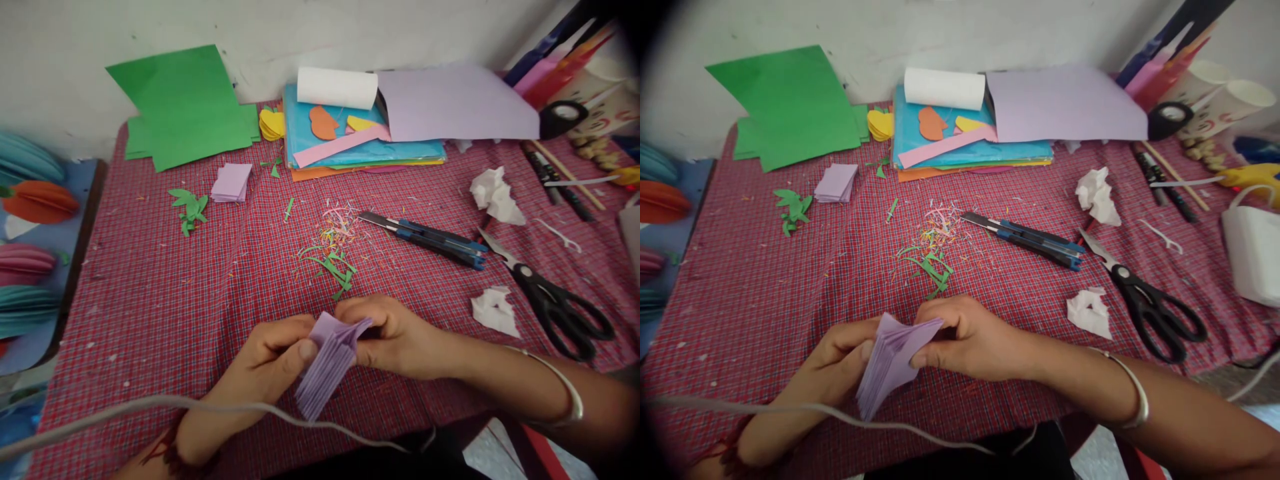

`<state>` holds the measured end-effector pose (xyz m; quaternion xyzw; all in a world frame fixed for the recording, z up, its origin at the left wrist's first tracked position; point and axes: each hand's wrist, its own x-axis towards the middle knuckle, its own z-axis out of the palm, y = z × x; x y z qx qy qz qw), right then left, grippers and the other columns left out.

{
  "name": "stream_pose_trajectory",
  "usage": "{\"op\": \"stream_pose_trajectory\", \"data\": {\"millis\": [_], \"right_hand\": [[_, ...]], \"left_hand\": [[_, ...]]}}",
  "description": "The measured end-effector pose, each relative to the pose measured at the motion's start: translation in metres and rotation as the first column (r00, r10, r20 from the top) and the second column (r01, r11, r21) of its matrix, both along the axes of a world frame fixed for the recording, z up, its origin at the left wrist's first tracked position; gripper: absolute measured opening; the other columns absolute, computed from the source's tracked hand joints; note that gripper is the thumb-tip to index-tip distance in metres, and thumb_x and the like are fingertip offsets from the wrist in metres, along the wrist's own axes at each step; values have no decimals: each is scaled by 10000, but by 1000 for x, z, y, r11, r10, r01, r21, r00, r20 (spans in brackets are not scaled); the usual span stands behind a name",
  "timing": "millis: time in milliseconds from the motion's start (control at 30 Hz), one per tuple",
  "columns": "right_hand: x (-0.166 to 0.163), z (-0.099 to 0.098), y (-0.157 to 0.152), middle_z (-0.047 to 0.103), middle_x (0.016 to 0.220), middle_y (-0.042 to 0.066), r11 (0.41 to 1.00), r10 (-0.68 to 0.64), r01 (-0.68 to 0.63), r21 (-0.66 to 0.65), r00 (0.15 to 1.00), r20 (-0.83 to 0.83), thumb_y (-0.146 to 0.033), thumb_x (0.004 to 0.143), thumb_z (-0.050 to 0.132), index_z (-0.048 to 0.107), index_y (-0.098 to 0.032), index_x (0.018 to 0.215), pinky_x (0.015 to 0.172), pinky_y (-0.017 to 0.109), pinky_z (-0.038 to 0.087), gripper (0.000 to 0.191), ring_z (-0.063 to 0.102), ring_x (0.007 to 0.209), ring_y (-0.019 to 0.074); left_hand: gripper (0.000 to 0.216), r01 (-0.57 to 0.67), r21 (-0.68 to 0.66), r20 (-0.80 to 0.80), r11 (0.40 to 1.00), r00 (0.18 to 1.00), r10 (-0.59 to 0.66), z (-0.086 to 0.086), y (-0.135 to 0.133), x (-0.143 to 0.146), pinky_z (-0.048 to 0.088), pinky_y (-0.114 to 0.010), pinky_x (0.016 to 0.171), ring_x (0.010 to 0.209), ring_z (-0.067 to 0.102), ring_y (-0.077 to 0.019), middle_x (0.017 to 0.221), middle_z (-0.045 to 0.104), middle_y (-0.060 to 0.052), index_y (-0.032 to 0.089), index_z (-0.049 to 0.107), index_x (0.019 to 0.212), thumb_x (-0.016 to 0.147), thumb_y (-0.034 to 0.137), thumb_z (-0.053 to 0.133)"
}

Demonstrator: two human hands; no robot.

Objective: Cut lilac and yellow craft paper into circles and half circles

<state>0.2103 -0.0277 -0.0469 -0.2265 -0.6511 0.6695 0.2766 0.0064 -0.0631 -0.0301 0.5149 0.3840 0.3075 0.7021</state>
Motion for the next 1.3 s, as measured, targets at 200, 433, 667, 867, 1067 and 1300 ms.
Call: {"op": "stream_pose_trajectory", "data": {"millis": [200,433,667,867,1067,1300], "right_hand": [[1,0,-1,555,714,-16,1000,5,-5,-16,1000,25,-215,838,660,614,-127,742,632,195,426,138,535,672,77],[0,-2,-2,544,699,-36,998,-41,41,-58,999,5,-175,822,674,620,-132,741,612,173,413,106,521,654,60],[1,-1,-2,533,692,-38,996,-65,67,-64,997,34,-186,825,669,607,-140,736,605,184,410,118,513,648,66],[1,0,-1,554,705,-18,999,-27,29,-32,998,64,-274,853,646,624,-140,752,623,208,426,169,532,668,83],[1,0,-1,557,704,-19,999,-18,20,-32,998,54,-272,849,654,627,-137,758,627,203,429,165,532,664,78],[2,0,-1,570,711,-20,1000,-18,19,-17,999,51,-246,845,656,633,-141,761,649,207,444,137,538,673,80]], "left_hand": [[406,-9,11,-3,1000,1000,9,0,0,-2,377,-246,585,629,448,-117,707,560,-21,177,694,760,931,435,432],[465,23,-52,102,998,995,-17,-8,-10,-5,423,-284,711,757,514,-150,866,602,-24,219,657,1029,668,494,758],[546,46,-11,82,999,996,-45,-6,-9,-5,450,-324,770,837,552,-192,937,630,-58,198,636,1117,669,487,757],[361,38,25,16,999,999,-38,8,-1,-6,457,-282,648,707,529,-163,800,615,-49,226,707,998,857,507,530],[356,36,53,-54,998,998,-33,9,2,-5,443,-283,649,676,504,-155,751,608,-45,199,723,900,917,430,452],[350,20,-58,-43,998,999,-23,3,-1,-5,433,-289,676,722,527,-156,800,646,-62,154,708,971,939,362,428]]}}
